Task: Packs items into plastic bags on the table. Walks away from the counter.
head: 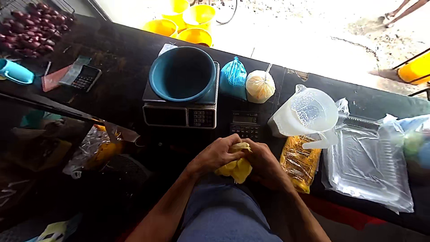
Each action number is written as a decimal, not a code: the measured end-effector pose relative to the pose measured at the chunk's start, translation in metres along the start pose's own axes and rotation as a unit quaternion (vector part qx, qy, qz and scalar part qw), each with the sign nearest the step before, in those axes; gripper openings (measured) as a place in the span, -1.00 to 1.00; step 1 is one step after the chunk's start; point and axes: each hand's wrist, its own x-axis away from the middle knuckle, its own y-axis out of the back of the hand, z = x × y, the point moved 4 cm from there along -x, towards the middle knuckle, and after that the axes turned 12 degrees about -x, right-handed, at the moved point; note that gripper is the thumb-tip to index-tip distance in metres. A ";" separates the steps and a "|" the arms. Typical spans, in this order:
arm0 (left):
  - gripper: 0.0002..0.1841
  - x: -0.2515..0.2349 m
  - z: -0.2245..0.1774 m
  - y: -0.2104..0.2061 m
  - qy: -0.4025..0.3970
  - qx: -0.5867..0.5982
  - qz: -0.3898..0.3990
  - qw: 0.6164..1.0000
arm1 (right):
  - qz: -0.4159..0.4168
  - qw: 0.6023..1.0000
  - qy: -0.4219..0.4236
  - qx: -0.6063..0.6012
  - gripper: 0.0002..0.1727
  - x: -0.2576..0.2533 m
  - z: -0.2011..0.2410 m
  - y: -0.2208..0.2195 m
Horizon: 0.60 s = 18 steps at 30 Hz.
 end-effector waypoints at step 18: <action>-0.74 -0.055 0.105 0.029 -0.159 0.003 0.188 0.969 | -0.151 0.963 -0.209 0.084 -0.45 -0.382 -0.117 0.079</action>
